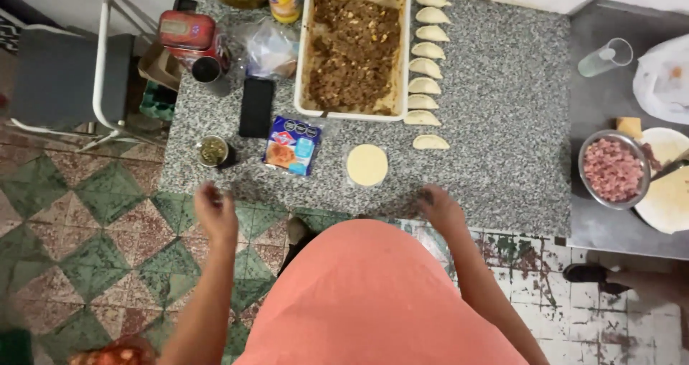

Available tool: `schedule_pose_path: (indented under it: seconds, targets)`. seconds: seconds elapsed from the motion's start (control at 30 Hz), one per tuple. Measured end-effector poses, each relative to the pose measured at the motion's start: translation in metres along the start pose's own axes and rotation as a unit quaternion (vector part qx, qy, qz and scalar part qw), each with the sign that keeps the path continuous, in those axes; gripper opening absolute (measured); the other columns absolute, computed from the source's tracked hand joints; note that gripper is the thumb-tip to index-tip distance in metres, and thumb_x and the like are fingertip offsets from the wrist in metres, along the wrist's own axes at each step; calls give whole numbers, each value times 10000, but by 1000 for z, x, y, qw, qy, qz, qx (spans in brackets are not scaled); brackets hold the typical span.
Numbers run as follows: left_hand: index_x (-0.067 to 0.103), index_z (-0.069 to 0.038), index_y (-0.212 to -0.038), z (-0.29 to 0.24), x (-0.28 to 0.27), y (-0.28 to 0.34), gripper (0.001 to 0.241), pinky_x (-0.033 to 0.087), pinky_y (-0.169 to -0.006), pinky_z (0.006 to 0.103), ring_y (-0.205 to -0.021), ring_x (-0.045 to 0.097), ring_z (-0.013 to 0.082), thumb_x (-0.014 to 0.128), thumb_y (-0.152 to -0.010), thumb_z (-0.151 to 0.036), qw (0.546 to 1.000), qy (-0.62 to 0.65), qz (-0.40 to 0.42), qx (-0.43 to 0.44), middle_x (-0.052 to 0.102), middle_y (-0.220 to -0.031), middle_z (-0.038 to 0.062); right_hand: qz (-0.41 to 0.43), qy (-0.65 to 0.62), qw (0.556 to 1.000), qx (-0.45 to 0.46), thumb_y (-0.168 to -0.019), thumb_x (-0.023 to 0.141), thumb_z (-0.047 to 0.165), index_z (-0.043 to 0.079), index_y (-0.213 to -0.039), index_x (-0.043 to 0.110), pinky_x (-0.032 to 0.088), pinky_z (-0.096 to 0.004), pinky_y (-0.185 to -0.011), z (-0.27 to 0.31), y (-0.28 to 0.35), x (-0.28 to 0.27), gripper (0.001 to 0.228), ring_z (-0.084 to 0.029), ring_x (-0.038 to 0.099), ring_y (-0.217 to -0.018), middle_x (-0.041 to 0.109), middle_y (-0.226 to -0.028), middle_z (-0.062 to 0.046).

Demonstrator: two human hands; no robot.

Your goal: Assembling empanadas by placing meat filling onto dough circles and sealing the edges by hand.

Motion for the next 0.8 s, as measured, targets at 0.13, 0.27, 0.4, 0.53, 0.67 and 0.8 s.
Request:
schedule_pose_path:
  seconds: [0.13,0.27,0.4,0.53,0.67,0.8]
  targets:
    - [624,-73,-1204,-74,42,77,243,541,-757,369,-926,664,306,661,-966,-37,994,36,91,-41,640,-1018,146,-94,-62,993,-32,-948,714,201,123,-1582,417,430,-597,-1150,29,-31,-87,705,-420,426,-1450,447,-1559,-209]
    - [680,-137,-1197,-108,93,105,287,590,-843,417,-1007,700,336,668,-919,-68,975,-24,216,-47,711,-1038,109,-121,-33,981,-146,-930,760,99,109,-1552,484,430,-562,-1122,45,-78,-102,681,-404,499,-1403,526,-1467,-224]
    - [698,-271,-1137,-87,151,120,249,554,-928,410,-1063,682,256,717,-890,-246,953,-132,260,84,726,-1057,15,-69,72,979,-177,-971,703,174,219,-1466,575,458,-529,-1133,29,-117,-70,513,-304,547,-1363,578,-1421,-90]
    - [684,-222,-1215,-82,215,124,307,476,-1059,473,-1245,607,302,639,-915,-176,933,-169,280,148,683,-1235,68,-28,60,981,-181,-1027,613,193,115,-1423,642,451,-497,-1155,61,-118,-87,405,-303,571,-1355,634,-1415,-150]
    - [705,-150,-1178,-161,238,108,333,517,-935,455,-1063,650,349,656,-856,-85,893,-116,276,338,710,-1142,117,-68,71,917,-386,-837,683,214,145,-1439,596,502,-519,-1026,27,-176,-34,612,-412,622,-1249,632,-1443,-158]
    - [649,-210,-1174,-180,278,122,414,511,-1014,467,-1258,631,294,759,-780,-273,824,-172,271,467,659,-1333,58,8,124,965,-229,-903,668,189,160,-1425,649,485,-443,-1129,19,-207,-34,523,-319,644,-1293,687,-1400,-98]
Point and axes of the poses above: each hand's wrist, its own y-axis away from the middle knuckle, its own x-axis out of the palm, z = x × y, the point moved 8 cm from there along -y, towards the middle knuckle
